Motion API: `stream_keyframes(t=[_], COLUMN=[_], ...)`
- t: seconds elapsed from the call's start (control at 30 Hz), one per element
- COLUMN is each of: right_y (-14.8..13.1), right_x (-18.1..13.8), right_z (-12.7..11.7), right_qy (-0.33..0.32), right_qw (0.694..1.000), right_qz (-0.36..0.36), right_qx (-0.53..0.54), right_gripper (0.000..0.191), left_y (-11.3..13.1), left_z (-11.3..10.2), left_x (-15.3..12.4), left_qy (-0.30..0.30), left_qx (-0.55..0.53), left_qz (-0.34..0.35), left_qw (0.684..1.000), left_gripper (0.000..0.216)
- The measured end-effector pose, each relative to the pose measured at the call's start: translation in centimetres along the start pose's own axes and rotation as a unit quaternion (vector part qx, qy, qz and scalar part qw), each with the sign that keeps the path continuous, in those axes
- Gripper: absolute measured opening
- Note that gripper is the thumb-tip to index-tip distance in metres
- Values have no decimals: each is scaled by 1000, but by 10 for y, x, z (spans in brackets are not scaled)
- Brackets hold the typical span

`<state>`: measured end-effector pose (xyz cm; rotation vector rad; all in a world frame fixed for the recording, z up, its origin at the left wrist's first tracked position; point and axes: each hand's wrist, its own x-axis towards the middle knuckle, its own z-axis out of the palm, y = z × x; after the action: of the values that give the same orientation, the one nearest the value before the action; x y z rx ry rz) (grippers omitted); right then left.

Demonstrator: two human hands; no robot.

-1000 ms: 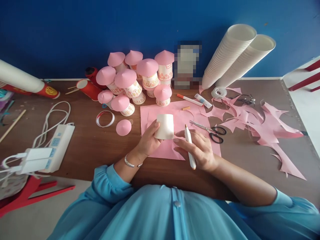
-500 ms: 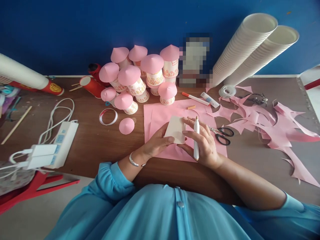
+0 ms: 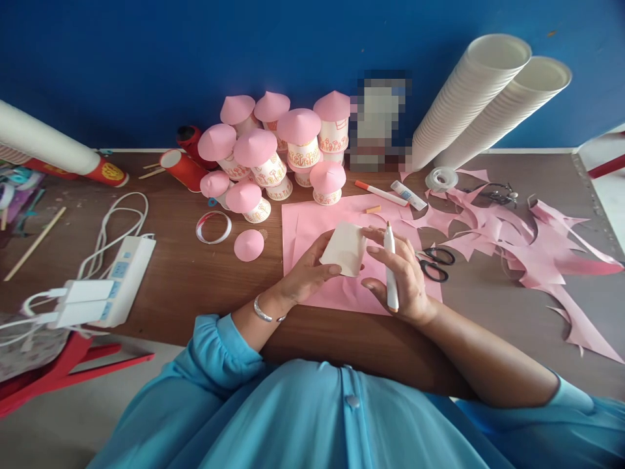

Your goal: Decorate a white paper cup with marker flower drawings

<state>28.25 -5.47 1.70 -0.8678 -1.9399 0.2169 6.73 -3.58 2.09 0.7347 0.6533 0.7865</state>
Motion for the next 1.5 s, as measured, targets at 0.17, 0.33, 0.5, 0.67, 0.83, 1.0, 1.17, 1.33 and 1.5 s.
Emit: stream_keyframes(t=[0.17, 0.33, 0.5, 0.67, 0.83, 1.0, 1.17, 1.33, 1.5], right_y=[1, 1, 3, -7, -21, -32, -34, -28, -25], right_x=[1, 1, 0, -1, 7, 20, 33, 40, 30], right_z=[-1, 2, -2, -9, -14, -24, -31, -19, -9], right_qy=[2, 0, 20, 35, 16, 8, 1, 6, -20], right_qw=[1000, 1000, 1000, 999, 997, 984, 981, 975, 988], right_qz=[-11, 4, 1, 10, 16, 35, 51, 48, -22], right_qx=[-19, -12, 1, -10, 73, 172, 185, 217, 149], right_gripper=[54, 61, 56, 54, 48, 29, 30, 21, 22], left_y=[-3, -4, -4, -2, 2, 1, -2, -6, -5], left_z=[-3, -3, -2, -3, -2, 0, -4, -8, -6], left_x=[0, 0, 2, 4, 5, 7, 9, 10, 9], left_qy=[-31, -39, -27, 12, 1, 12, 13, 28, 31], left_qx=[-14, -4, -6, 3, 16, 29, 19, 16, 23], left_qz=[-12, -19, -4, 29, 42, 51, 60, 51, 47], left_qw=[999, 999, 1000, 1000, 999, 998, 998, 998, 998], left_gripper=[76, 79, 77, 76, 74, 62, 58, 61, 69])
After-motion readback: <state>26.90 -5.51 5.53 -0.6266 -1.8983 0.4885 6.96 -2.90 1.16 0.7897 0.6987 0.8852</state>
